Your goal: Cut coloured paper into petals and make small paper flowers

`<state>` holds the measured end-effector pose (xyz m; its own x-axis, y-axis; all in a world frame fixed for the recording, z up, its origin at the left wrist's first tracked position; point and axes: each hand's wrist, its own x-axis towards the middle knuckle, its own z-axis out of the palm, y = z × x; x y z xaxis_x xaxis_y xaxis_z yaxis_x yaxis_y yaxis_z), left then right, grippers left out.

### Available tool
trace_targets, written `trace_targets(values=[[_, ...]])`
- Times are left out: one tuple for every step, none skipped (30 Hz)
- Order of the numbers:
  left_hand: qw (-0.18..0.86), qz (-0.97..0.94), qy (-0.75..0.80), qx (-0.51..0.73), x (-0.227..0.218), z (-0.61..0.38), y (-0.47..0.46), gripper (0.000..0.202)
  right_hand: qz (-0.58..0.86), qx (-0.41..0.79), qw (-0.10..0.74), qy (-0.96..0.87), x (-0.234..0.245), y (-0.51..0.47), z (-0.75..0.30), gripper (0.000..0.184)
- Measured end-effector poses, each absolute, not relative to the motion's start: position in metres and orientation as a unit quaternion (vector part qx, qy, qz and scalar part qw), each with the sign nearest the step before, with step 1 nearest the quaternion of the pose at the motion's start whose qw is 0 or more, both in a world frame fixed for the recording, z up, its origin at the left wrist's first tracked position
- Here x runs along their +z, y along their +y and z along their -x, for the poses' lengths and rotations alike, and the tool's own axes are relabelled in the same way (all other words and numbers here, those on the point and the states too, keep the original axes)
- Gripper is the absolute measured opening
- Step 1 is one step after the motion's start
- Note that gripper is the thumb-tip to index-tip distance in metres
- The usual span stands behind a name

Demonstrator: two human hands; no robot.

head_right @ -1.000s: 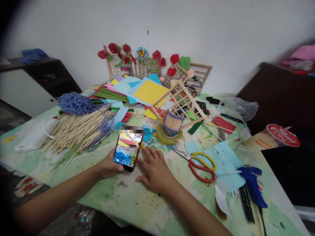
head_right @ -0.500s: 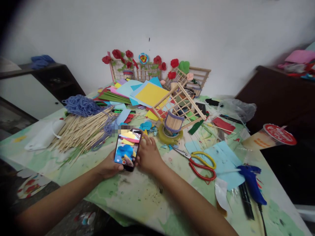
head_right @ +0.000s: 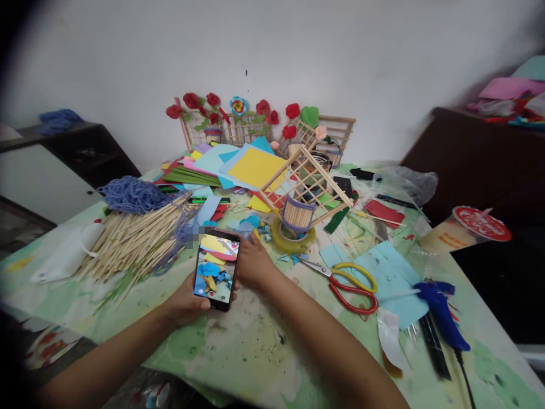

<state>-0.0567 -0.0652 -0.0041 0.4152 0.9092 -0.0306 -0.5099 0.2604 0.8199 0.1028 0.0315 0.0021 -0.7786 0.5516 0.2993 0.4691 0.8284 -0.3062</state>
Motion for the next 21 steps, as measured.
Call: trace_targets(values=[[0.749,-0.376,0.267,0.477,-0.005,0.057,-0.065,0.068,0.278,0.103,0.18,-0.938,0.003,0.029,-0.108,0.048],[0.745,-0.369,0.274,0.483,-0.006,0.056,-0.065,0.07,0.272,0.1,0.165,-0.943,0.003,0.024,-0.114,0.048],[0.738,-0.363,0.283,0.493,-0.007,0.056,-0.064,0.071,0.262,0.102,0.142,-0.949,0.002,0.017,-0.121,0.047],[0.728,-0.357,0.297,0.504,-0.008,0.056,-0.063,0.072,0.263,0.107,0.125,-0.951,0.001,0.009,-0.128,0.046],[0.717,-0.351,0.312,0.514,-0.008,0.055,-0.061,0.073,0.281,0.112,0.117,-0.946,0.0,0.0,-0.136,0.045],[0.709,-0.346,0.327,0.521,-0.009,0.054,-0.058,0.073,0.292,0.119,0.105,-0.943,-0.002,-0.008,-0.143,0.047],[0.702,-0.342,0.337,0.526,-0.008,0.052,-0.055,0.074,0.302,0.125,0.098,-0.94,-0.003,-0.016,-0.149,0.05],[0.699,-0.341,0.343,0.527,-0.007,0.05,-0.052,0.075,0.317,0.128,0.09,-0.935,-0.004,-0.023,-0.154,0.054],[0.698,-0.342,0.342,0.528,-0.005,0.047,-0.048,0.075,0.324,0.131,0.084,-0.933,-0.004,-0.028,-0.157,0.055],[0.698,-0.343,0.337,0.531,-0.004,0.044,-0.044,0.076,0.33,0.132,0.081,-0.931,-0.004,-0.031,-0.159,0.054],[0.696,-0.345,0.33,0.536,-0.002,0.041,-0.04,0.075,0.333,0.131,0.079,-0.93,-0.004,-0.033,-0.16,0.053],[0.696,-0.347,0.323,0.539,-0.001,0.038,-0.038,0.074,0.334,0.131,0.08,-0.93,-0.004,-0.034,-0.161,0.051],[0.696,-0.348,0.318,0.542,-0.001,0.036,-0.036,0.074,0.336,0.13,0.082,-0.929,-0.003,-0.034,-0.16,0.05],[0.699,-0.348,0.314,0.541,-0.001,0.034,-0.035,0.074,0.34,0.13,0.083,-0.928,-0.003,-0.034,-0.16,0.049],[0.703,-0.345,0.311,0.538,-0.002,0.034,-0.035,0.076,0.347,0.13,0.084,-0.925,-0.002,-0.033,-0.159,0.05],[0.709,-0.341,0.311,0.534,-0.002,0.034,-0.036,0.077,0.357,0.131,0.085,-0.921,-0.002,-0.033,-0.159,0.051],[0.715,-0.337,0.311,0.528,-0.003,0.035,-0.037,0.079,0.37,0.132,0.084,-0.916,-0.003,-0.032,-0.159,0.053],[0.72,-0.334,0.312,0.523,-0.004,0.037,-0.038,0.08,0.384,0.132,0.084,-0.91,-0.003,-0.032,-0.159,0.055],[0.723,-0.333,0.312,0.52,-0.004,0.038,-0.039,0.08,0.399,0.132,0.084,-0.904,-0.003,-0.032,-0.159,0.057],[0.724,-0.333,0.31,0.518,-0.004,0.04,-0.04,0.08,0.41,0.133,0.082,-0.899,-0.004,-0.032,-0.159,0.058],[0.725,-0.335,0.309,0.516,-0.003,0.042,-0.041,0.078,0.418,0.134,0.081,-0.895,-0.004,-0.031,-0.159,0.058]])
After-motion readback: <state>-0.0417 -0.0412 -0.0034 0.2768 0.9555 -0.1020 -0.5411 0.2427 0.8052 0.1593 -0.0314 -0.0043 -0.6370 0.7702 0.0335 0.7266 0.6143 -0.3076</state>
